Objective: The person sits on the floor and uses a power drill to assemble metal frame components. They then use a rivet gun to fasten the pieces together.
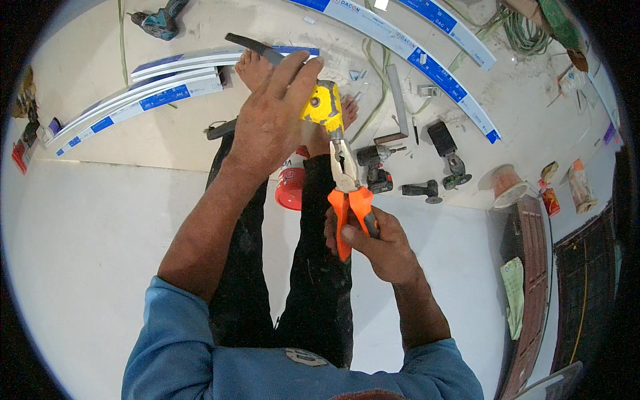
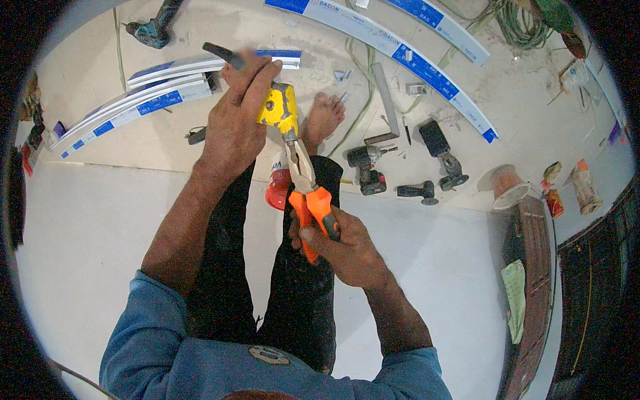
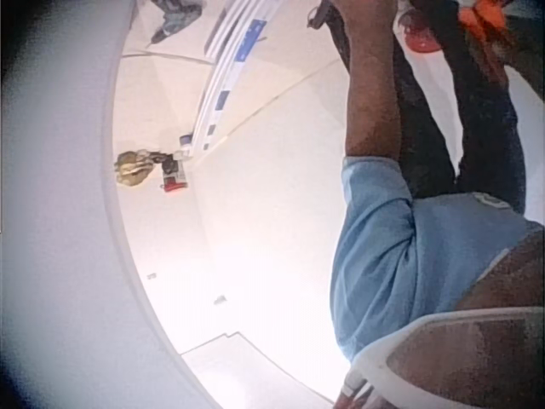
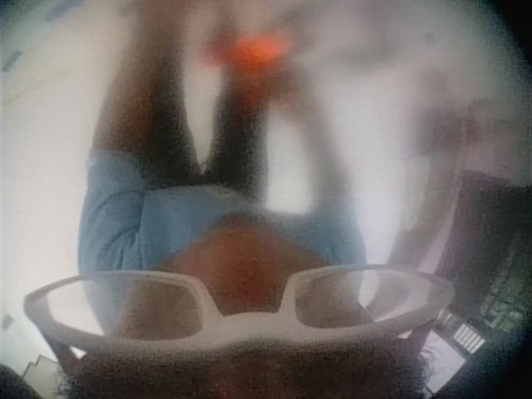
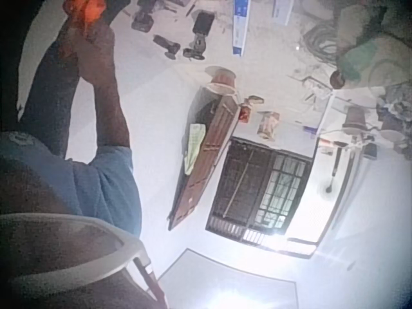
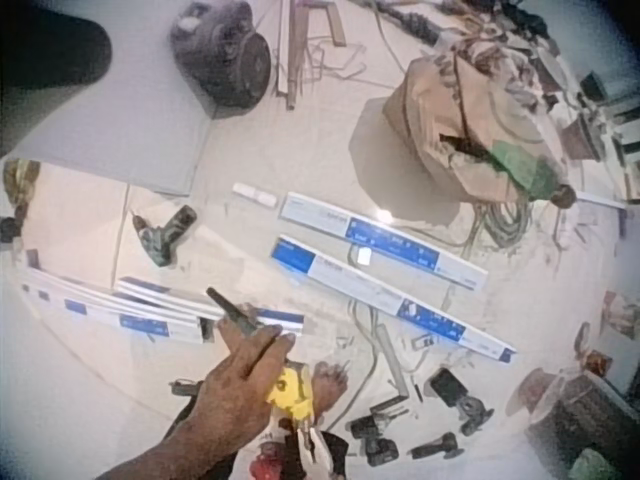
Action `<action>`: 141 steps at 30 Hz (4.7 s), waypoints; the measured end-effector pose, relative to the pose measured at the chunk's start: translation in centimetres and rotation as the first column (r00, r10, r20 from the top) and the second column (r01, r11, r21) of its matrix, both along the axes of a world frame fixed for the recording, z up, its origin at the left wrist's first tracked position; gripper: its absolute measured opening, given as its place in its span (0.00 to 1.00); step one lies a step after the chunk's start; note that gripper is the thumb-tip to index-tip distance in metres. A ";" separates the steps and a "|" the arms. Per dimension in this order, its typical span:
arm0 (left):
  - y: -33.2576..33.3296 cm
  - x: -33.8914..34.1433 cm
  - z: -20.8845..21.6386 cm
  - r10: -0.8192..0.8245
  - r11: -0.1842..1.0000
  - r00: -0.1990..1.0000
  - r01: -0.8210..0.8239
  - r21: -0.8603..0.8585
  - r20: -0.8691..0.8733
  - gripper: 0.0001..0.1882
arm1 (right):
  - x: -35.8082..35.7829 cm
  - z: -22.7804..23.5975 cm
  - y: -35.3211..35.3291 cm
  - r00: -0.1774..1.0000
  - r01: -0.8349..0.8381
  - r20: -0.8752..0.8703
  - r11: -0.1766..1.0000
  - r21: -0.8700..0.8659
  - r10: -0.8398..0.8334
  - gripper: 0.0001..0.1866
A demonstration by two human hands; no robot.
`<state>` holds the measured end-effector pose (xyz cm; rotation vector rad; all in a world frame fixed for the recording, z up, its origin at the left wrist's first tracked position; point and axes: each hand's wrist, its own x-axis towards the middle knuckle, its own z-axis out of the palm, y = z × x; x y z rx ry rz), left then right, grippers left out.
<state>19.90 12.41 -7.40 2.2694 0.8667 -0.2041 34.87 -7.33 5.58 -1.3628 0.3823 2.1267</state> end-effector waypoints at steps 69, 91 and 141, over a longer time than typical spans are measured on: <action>-2.8 2.2 -0.5 0.029 0.999 0.986 -0.033 -0.027 -0.165 0.35 | -0.5 -12.5 2.2 0.090 -0.589 0.981 0.785 0.191 -0.172 0.10; -2.6 2.1 -0.8 -0.010 0.999 0.987 0.018 0.046 -0.158 0.43 | -0.3 -11.1 2.4 0.558 -0.229 0.823 0.934 0.275 -0.106 0.07; -2.9 1.9 0.0 0.021 0.997 0.996 -0.014 0.070 -0.088 0.53 | 2.4 -7.9 3.4 0.783 -0.248 0.615 0.955 0.163 0.098 0.11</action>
